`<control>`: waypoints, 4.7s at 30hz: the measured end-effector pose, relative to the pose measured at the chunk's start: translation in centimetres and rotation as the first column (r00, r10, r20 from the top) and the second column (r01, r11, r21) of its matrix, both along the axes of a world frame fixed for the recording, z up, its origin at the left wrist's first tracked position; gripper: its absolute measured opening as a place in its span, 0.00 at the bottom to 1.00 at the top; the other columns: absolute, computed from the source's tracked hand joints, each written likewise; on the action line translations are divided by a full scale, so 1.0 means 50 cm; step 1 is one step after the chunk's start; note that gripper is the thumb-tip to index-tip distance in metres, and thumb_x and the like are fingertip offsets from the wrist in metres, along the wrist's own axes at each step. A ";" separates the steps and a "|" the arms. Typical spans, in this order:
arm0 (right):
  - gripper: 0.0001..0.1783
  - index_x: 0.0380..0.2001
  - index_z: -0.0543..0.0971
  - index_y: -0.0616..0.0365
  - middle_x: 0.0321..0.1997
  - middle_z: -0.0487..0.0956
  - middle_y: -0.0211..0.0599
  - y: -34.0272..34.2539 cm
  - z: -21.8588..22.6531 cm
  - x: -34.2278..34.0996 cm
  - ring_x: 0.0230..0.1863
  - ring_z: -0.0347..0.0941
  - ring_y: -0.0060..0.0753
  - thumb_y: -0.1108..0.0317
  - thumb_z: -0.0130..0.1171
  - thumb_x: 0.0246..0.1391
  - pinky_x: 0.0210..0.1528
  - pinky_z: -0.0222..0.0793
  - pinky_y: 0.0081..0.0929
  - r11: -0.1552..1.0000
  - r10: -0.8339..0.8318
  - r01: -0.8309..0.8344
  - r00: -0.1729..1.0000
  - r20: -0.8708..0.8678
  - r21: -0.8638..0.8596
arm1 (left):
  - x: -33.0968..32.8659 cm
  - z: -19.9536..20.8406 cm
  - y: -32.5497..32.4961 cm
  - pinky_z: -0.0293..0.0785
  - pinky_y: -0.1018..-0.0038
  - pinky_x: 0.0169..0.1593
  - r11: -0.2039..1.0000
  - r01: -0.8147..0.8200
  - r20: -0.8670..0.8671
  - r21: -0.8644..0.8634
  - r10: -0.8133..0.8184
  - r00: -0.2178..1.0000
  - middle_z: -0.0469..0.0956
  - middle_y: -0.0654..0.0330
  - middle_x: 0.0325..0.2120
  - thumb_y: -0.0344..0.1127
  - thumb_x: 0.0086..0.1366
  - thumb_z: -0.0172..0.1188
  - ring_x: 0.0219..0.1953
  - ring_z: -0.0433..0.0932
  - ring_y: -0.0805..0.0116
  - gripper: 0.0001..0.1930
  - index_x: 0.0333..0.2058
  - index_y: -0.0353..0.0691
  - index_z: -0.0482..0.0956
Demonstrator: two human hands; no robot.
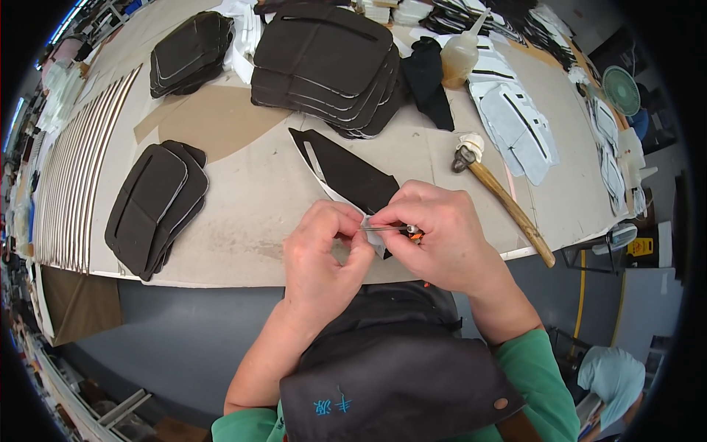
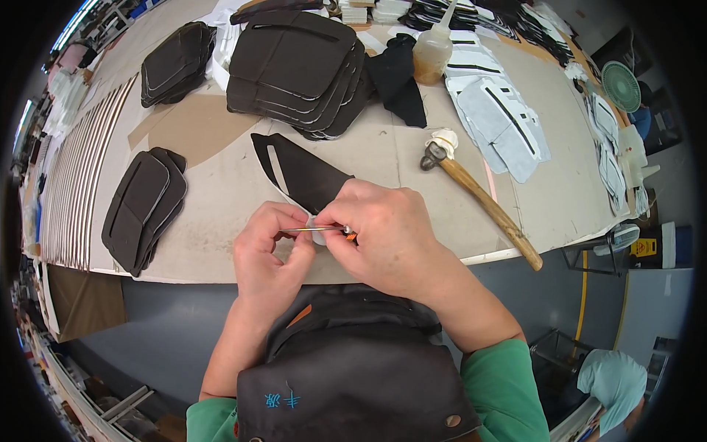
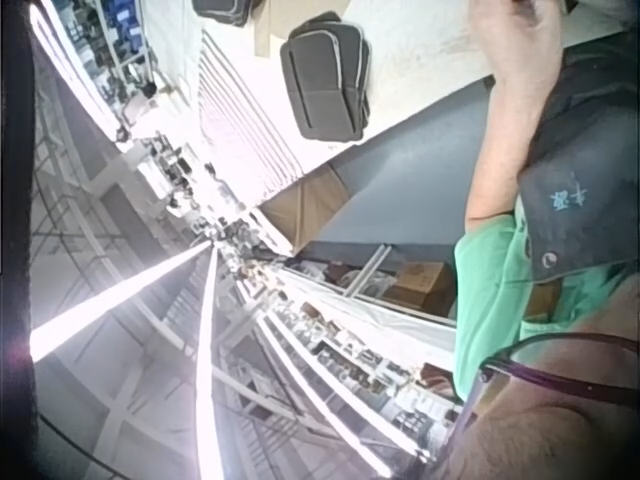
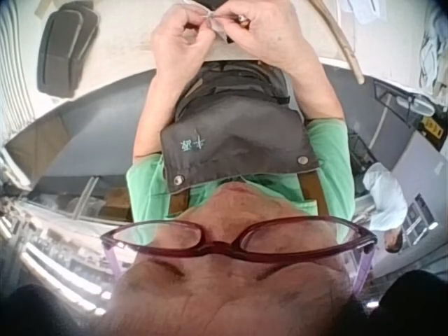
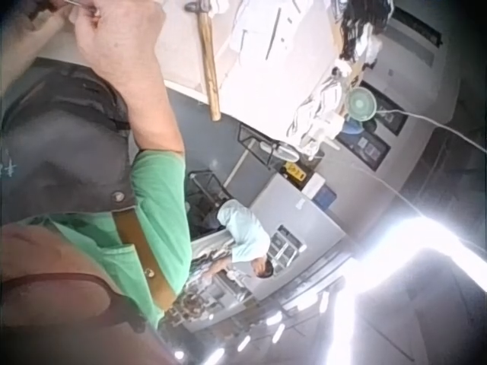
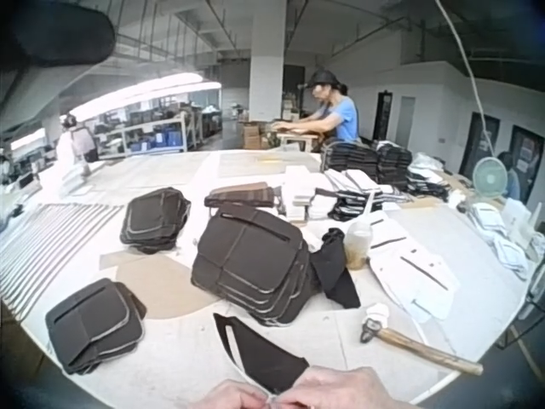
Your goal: Applying glue to leather components and assembling a zipper pocket for a leather bag.
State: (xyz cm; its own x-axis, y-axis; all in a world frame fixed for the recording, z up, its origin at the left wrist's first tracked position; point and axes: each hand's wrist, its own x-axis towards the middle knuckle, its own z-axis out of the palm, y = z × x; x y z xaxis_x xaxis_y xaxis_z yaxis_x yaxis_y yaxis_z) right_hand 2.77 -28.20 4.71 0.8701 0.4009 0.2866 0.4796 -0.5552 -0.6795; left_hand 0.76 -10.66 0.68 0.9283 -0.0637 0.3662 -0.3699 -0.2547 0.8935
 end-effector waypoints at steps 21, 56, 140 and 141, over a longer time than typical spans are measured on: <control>0.07 0.27 0.84 0.57 0.25 0.80 0.33 0.004 -0.012 0.010 0.23 0.77 0.33 0.76 0.68 0.41 0.23 0.71 0.27 0.999 0.013 -0.011 0.996 0.085 -0.032 | -0.005 -0.005 0.002 0.78 0.73 0.36 0.997 -0.020 -0.076 -0.079 0.014 0.997 0.80 0.55 0.32 0.18 0.54 0.61 0.30 0.80 0.65 0.06 0.30 0.33 0.74; 0.02 0.30 0.79 0.60 0.27 0.79 0.27 -0.021 -0.045 0.040 0.21 0.66 0.12 0.73 0.61 0.54 0.25 0.61 0.14 0.552 0.315 0.278 0.803 -0.506 0.786 | -0.012 0.001 0.020 0.77 0.77 0.41 0.998 0.053 -0.217 0.016 -0.048 0.975 0.78 0.59 0.35 0.18 0.61 0.61 0.35 0.77 0.75 0.05 0.31 0.32 0.74; 0.22 0.49 0.81 0.55 0.32 0.72 0.33 0.080 -0.076 -0.032 0.23 0.75 0.33 0.62 0.70 0.51 0.23 0.71 0.30 0.919 0.284 -0.304 0.952 -0.110 -0.252 | -0.063 -0.075 0.159 0.71 0.62 0.54 0.889 -0.089 0.160 0.450 0.018 0.987 0.80 0.56 0.46 0.16 0.53 0.57 0.51 0.79 0.53 0.14 0.36 0.38 0.83; 0.22 0.50 0.81 0.54 0.31 0.71 0.33 0.081 -0.077 -0.036 0.23 0.75 0.32 0.61 0.70 0.51 0.23 0.70 0.29 0.908 0.297 -0.301 0.953 -0.059 -0.291 | -0.062 -0.076 0.158 0.71 0.62 0.54 0.890 -0.087 0.158 0.447 0.017 0.987 0.80 0.56 0.46 0.16 0.53 0.57 0.51 0.79 0.53 0.14 0.36 0.38 0.83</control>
